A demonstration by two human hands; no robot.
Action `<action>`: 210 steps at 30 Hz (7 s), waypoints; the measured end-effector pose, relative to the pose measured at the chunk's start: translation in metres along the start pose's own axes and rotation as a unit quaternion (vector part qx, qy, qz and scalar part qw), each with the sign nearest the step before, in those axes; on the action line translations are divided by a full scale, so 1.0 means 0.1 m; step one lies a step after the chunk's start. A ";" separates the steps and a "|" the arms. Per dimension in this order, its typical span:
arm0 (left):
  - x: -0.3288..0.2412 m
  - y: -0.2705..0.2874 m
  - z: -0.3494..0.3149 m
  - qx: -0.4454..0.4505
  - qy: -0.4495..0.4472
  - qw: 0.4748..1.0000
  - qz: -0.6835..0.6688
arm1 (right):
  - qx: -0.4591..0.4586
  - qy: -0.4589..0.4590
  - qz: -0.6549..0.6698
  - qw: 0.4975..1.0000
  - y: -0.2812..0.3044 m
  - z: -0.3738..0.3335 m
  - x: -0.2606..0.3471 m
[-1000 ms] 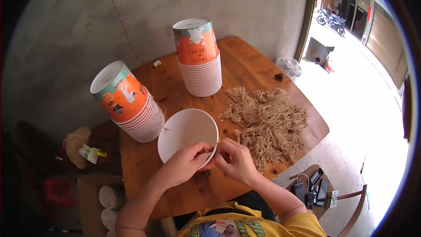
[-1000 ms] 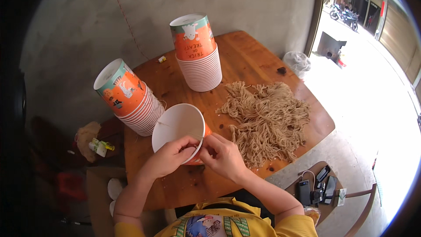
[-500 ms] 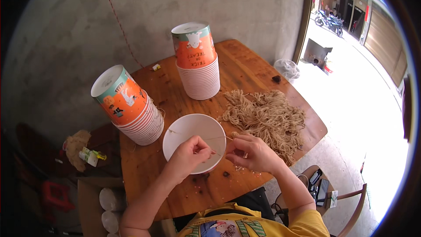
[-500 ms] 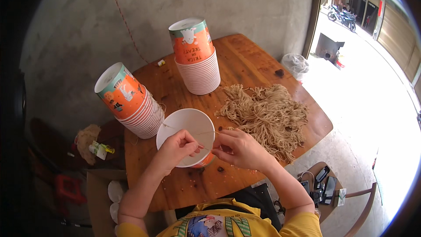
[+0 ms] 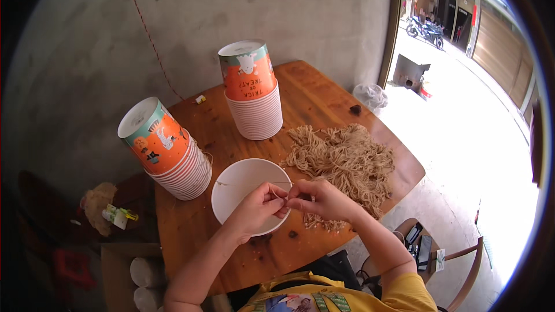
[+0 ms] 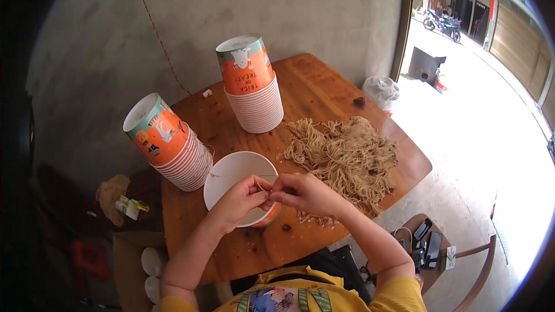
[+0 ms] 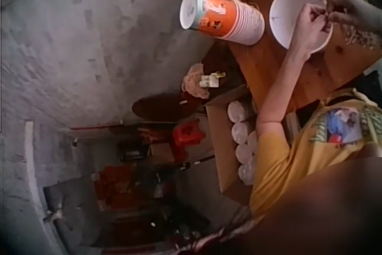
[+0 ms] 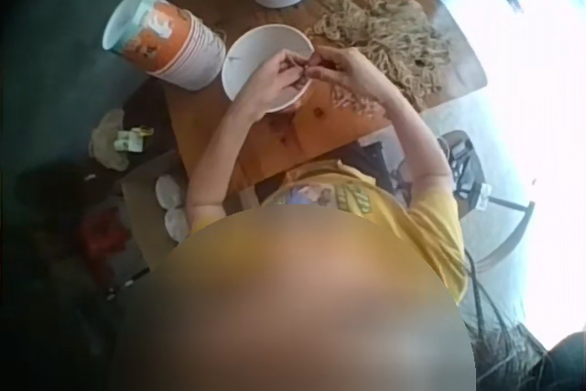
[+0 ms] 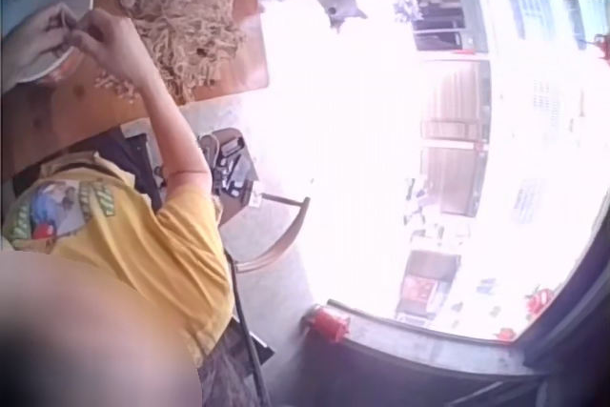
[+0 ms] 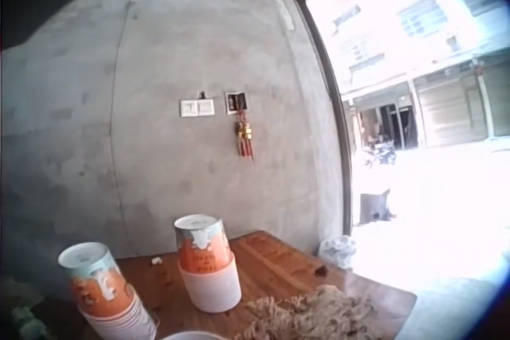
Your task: Packaging dried loose material into printed paper cups and securing them with string.
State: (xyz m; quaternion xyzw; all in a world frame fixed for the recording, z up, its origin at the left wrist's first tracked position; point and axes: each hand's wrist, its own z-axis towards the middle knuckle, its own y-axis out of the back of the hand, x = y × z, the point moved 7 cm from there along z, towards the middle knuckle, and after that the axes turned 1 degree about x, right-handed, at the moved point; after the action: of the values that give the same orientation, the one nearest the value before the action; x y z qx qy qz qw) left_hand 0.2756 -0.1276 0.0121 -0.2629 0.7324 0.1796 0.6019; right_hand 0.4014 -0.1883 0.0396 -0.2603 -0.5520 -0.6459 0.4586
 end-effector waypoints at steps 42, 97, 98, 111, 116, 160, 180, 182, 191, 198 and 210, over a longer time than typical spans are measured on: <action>0.01 -0.04 0.13 0.057 0.027 0.996 -0.069 | -0.020 0.034 -0.065 0.997 0.17 0.44 0.13; -0.02 0.08 0.10 -0.038 -0.016 0.999 -0.026 | -0.123 0.260 -0.339 0.896 0.02 -0.07 0.37; -0.01 0.08 0.08 -0.030 -0.008 0.999 -0.030 | -0.128 0.245 -0.299 0.913 0.03 -0.03 0.35; 0.03 0.04 0.07 0.010 0.018 0.995 -0.096 | -0.162 0.086 -0.104 0.978 0.07 -0.12 0.07; 0.03 0.02 0.09 0.017 0.026 0.996 -0.083 | -0.189 0.111 -0.155 0.963 -0.03 -0.20 0.03; -0.05 0.05 -0.05 -0.029 0.004 0.996 -0.087 | -0.066 0.096 -0.088 0.989 0.09 -0.12 0.10; -0.29 0.05 -0.27 -0.074 -0.200 0.950 0.229 | -0.095 0.050 -0.183 0.977 -0.10 -0.10 0.33; -0.35 0.09 -0.26 -0.059 -0.212 0.937 0.271 | -0.101 0.057 -0.179 0.977 -0.10 -0.10 0.33; -0.20 0.07 -0.25 -0.025 -0.082 0.967 0.241 | -0.124 0.077 -0.185 0.972 -0.13 -0.10 0.33; -0.18 0.06 -0.18 -0.023 -0.086 0.966 0.244 | -0.118 0.074 -0.193 0.971 -0.11 -0.11 0.32; -0.27 -0.06 -0.30 -0.089 -0.106 0.953 0.269 | -0.139 0.108 -0.220 0.960 -0.12 -0.18 0.39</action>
State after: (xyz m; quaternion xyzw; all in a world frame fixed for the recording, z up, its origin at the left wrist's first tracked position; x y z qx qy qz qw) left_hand 0.2592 -0.1457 0.0452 -0.0883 0.6887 0.4261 0.5799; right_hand 0.3771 -0.2171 0.0622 -0.1228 -0.4479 -0.8252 0.3217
